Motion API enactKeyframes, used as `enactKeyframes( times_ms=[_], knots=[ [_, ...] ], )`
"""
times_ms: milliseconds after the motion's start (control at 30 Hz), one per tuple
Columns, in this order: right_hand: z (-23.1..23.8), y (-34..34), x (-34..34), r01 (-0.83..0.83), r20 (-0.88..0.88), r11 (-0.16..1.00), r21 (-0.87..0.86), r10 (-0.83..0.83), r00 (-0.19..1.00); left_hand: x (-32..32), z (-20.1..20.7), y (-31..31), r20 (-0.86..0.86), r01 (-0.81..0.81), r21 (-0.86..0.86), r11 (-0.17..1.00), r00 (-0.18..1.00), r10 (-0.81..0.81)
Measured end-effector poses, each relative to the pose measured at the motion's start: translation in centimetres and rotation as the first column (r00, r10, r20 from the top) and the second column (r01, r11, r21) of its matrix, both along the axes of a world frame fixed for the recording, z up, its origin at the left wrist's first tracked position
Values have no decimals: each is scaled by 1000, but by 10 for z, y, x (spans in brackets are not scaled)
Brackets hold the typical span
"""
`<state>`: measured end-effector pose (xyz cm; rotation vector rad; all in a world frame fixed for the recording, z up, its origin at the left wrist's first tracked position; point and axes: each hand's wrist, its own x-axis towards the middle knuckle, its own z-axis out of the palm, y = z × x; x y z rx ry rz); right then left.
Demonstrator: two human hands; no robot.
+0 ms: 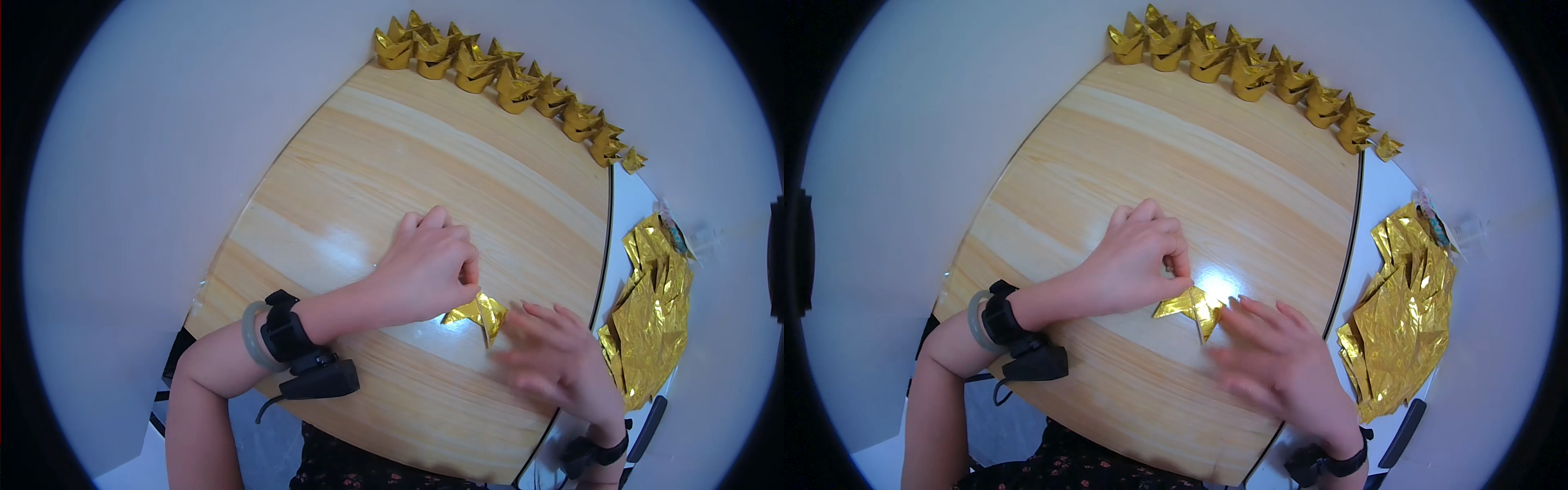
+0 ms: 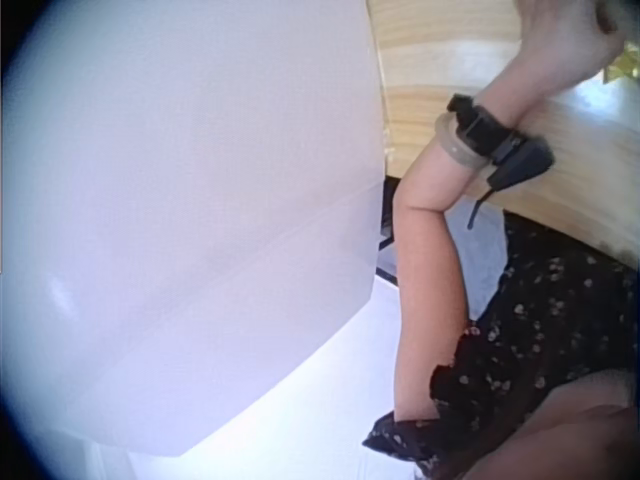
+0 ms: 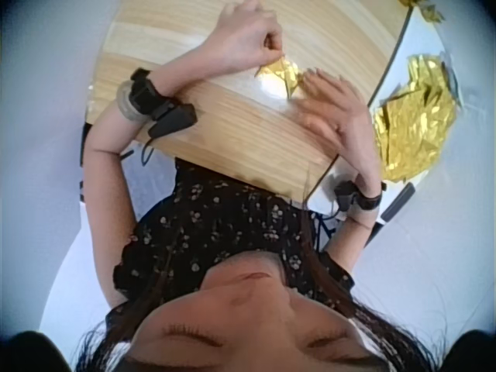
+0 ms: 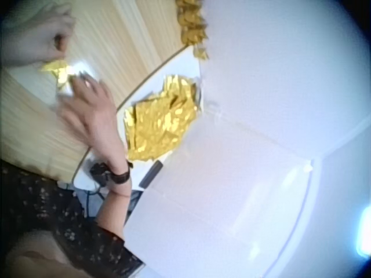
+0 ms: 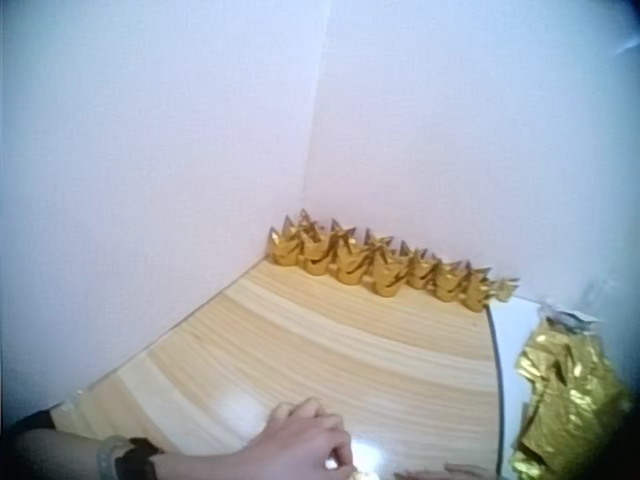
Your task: Folding gold-colored square paper into traditional ingot-style shapes.
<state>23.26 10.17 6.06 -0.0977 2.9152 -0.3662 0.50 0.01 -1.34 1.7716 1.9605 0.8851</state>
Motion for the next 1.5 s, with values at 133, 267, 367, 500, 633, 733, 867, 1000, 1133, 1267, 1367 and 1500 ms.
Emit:
enactKeyframes(
  times_ms=[133,267,367,500,633,733,867,1000,1133,1267,1367,1500],
  knots=[
    [-27,-12,-18,354,-299,905,-235,-414,860,6,2,-4,-4,-16,14,1000,1000,16],
    [-45,-14,-29,254,-416,957,-143,-291,861,3,-2,-7,14,22,77,997,1000,-24],
    [-48,-13,-26,249,-426,959,-135,-283,859,4,-6,-7,52,124,94,988,990,-129],
    [-49,-12,-25,262,-442,958,-115,-285,850,4,0,-13,-24,230,86,969,973,-228],
    [-49,-11,-22,208,-448,975,-73,-219,867,0,-2,-14,-26,259,109,960,966,-258],
    [-52,-11,-20,180,-496,983,-45,-179,850,-1,-2,-13,-14,277,87,957,961,-277],
    [-49,-12,-20,245,-509,961,-131,-277,815,0,-2,-12,-18,282,83,956,959,-282],
    [-54,-12,-24,277,-567,954,-115,-292,770,0,-2,-12,-20,280,73,957,960,-280],
    [-57,-12,-21,283,-630,959,0,-220,744,-1,-2,-12,-17,280,64,958,960,-280],
    [-51,-13,-18,276,-609,958,74,-176,773,-1,-1,-11,-4,288,63,955,957,-289],
    [-55,-12,-19,252,-628,966,52,-164,761,-1,0,-11,-4,287,56,956,958,-287],
    [-54,-12,-20,203,-631,976,79,-109,769,-1,-2,-11,-9,288,58,956,957,-288]
  ],
)
